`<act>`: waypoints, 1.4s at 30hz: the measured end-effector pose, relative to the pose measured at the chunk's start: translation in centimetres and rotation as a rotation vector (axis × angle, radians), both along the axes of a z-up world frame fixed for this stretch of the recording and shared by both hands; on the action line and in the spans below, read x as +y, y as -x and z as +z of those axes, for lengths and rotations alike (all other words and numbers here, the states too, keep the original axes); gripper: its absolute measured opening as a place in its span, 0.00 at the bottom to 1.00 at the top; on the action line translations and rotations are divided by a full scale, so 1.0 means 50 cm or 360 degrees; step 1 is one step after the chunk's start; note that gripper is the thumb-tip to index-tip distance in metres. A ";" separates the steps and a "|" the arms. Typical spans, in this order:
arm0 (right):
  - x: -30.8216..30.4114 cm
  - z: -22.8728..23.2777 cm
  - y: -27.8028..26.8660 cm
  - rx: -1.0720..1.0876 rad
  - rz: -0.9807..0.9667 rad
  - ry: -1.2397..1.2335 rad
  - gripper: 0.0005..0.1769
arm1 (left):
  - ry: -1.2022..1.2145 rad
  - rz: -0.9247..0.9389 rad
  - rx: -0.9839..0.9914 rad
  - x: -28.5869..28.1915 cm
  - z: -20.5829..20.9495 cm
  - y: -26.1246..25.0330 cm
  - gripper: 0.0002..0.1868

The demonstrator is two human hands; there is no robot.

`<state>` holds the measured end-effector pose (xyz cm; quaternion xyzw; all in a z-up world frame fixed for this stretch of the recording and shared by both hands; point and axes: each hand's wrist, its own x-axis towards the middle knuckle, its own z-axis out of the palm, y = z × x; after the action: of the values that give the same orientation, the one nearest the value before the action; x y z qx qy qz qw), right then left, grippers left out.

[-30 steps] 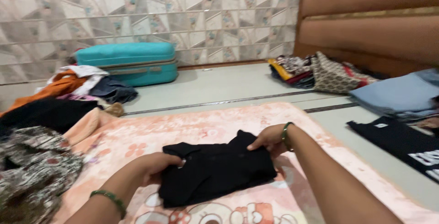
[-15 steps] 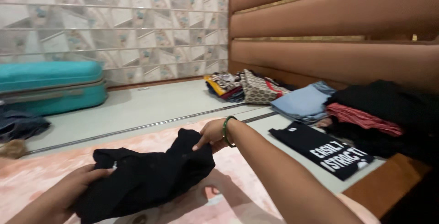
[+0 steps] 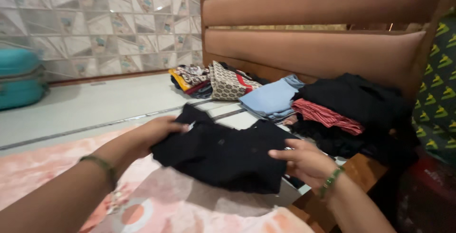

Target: The person folds a black garment and a patterned dress on a bed, smooths the fabric with their hands, and places them onto a stack of clothes.

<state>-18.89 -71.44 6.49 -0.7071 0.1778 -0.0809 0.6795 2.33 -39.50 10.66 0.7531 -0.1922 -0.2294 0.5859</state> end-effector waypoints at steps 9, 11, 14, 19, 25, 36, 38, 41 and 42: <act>-0.167 -0.041 0.041 0.0006 -0.0545 0.0105 0.49 | -0.0015 -0.0454 -0.0135 -0.402 -0.037 -0.145 0.26; -0.170 -0.055 0.046 0.0159 -0.0746 0.0238 0.57 | -0.0091 -0.0446 -0.0227 -0.460 -0.053 -0.171 0.27; -0.176 -0.078 0.051 -0.0140 -0.0534 0.0215 0.60 | -0.0227 -0.0477 -0.0488 -0.520 -0.079 -0.203 0.30; -0.212 -0.118 0.044 0.0214 -0.0528 0.0784 0.37 | -0.0231 -0.0601 -0.0537 -0.594 -0.122 -0.264 0.30; -0.231 -0.143 0.025 0.0105 -0.0430 0.0814 0.47 | -0.0606 -0.0416 -0.1297 -0.694 -0.224 -0.328 0.35; -0.200 -0.127 0.043 -0.0082 -0.0769 0.1518 0.60 | -0.0268 -0.0328 -0.1962 -0.580 -0.128 -0.084 0.18; -0.200 -0.129 0.041 -0.0321 -0.0789 0.1621 0.59 | -0.0245 -0.0705 -0.1918 -0.560 -0.148 -0.012 0.26; -0.193 -0.124 0.031 0.0036 -0.0375 0.2030 0.53 | -0.0521 -0.0891 -0.1814 -0.549 -0.191 0.077 0.39; -0.188 -0.118 0.024 0.0445 -0.0252 0.2039 0.53 | -0.0708 -0.0958 -0.1723 -0.544 -0.201 0.090 0.46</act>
<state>-20.10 -80.82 0.61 -0.9602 0.2324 -0.1280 0.0868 -2.17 -66.71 0.61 0.7786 -0.6101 -0.0062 0.1471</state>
